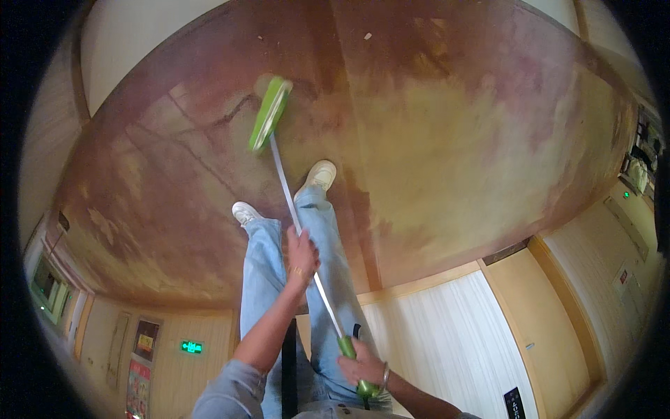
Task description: The person mops a large circular floor area with a green mop, moving in steady back-and-forth strokes across the patterned surface. The person shifts position slightly to cover adjacent sections while maintaining continuous contact with the floor.
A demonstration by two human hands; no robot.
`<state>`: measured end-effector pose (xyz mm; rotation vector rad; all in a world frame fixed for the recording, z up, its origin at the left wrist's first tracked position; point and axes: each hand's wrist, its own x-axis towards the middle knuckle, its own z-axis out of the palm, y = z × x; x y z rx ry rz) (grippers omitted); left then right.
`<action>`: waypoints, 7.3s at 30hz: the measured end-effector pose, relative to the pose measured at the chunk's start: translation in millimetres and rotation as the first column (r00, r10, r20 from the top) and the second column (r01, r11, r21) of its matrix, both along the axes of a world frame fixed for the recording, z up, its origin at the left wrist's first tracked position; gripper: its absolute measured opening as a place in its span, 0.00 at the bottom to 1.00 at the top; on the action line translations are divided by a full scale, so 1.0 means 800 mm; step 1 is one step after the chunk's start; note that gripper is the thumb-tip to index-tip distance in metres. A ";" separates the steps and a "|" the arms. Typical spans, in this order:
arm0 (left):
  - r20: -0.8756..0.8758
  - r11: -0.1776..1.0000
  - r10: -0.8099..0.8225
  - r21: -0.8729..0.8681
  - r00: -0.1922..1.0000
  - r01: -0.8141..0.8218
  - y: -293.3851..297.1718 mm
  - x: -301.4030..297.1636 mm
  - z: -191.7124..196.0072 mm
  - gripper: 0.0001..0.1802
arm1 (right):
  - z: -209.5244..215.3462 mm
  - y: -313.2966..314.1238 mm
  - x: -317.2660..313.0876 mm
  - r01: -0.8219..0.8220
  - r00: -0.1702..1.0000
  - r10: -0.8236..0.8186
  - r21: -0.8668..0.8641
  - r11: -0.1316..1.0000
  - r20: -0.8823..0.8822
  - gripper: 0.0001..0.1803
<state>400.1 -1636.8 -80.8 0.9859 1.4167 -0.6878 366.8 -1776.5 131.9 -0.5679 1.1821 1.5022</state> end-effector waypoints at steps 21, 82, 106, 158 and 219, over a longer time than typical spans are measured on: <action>0.117 0.976 -0.218 0.036 0.969 0.215 -0.031 0.073 -0.053 0.09 | -0.048 0.003 0.011 0.042 0.991 -0.030 -0.088 0.995 0.127 0.10; 0.279 0.963 -0.266 0.040 0.923 0.266 -0.073 0.091 -0.010 0.09 | -0.016 -0.028 -0.001 0.155 0.987 -0.151 -0.084 0.984 0.057 0.09; 0.267 0.982 -0.186 0.005 0.946 0.191 -0.050 0.072 0.030 0.10 | 0.031 -0.019 -0.017 0.049 0.987 -0.041 -0.050 0.998 0.155 0.09; 0.216 0.819 0.563 -0.270 0.798 -0.506 0.539 0.162 -0.102 0.17 | -0.062 0.444 0.185 0.119 0.988 -0.136 0.208 0.971 0.069 0.14; 0.229 0.916 0.141 -0.398 0.963 -0.040 0.242 0.338 0.024 0.07 | 0.013 0.330 0.251 0.437 0.898 -0.429 -0.089 0.895 0.095 0.08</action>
